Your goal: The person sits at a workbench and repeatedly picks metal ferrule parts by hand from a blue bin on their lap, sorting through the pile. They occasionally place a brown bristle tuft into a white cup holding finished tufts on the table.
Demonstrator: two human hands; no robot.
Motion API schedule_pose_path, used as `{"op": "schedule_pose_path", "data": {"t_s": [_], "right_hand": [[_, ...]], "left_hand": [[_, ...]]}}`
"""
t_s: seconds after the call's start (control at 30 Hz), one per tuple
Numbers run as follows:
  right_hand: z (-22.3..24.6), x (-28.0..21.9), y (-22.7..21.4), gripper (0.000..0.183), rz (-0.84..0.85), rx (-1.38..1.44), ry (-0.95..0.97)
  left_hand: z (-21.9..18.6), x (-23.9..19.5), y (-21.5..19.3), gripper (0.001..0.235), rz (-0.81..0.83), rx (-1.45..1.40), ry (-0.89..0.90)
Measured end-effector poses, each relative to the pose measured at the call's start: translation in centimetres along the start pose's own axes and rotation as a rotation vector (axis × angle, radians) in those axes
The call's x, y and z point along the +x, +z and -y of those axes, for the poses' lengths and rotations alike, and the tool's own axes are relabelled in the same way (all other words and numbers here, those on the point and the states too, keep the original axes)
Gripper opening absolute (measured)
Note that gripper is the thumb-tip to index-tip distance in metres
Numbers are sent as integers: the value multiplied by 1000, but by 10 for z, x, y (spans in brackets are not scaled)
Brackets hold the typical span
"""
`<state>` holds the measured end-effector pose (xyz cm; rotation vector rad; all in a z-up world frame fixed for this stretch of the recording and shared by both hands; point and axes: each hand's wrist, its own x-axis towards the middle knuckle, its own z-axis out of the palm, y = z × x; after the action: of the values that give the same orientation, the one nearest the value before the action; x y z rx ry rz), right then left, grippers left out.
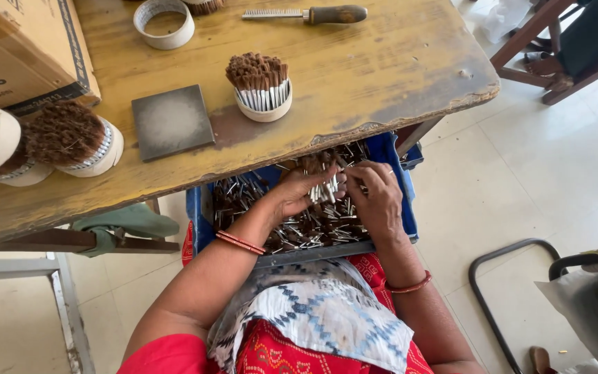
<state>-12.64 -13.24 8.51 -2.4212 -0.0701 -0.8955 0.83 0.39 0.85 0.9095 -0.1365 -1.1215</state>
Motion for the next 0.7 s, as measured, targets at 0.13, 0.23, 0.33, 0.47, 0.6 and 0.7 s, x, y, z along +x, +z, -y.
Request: {"op": "schedule_pose_path", "data": {"t_s": [0.13, 0.23, 0.33, 0.47, 0.6, 0.7], "right_hand": [[7, 7, -5, 19, 73, -28, -32], [21, 13, -10, 25, 183, 61, -114], [18, 9, -2, 24, 227, 137, -148], [11, 6, -5, 18, 132, 148, 123], [2, 6, -5, 16, 63, 142, 402], [4, 7, -8, 20, 82, 168, 379]], "left_hand": [[10, 18, -17, 26, -43, -176, 49], [22, 32, -32, 25, -68, -280, 63], [24, 33, -38, 27, -76, -294, 51], [10, 15, -16, 32, -76, -186, 52], [2, -1, 5, 41, 103, -86, -84], [4, 0, 8, 51, 213, 94, 23]]}}
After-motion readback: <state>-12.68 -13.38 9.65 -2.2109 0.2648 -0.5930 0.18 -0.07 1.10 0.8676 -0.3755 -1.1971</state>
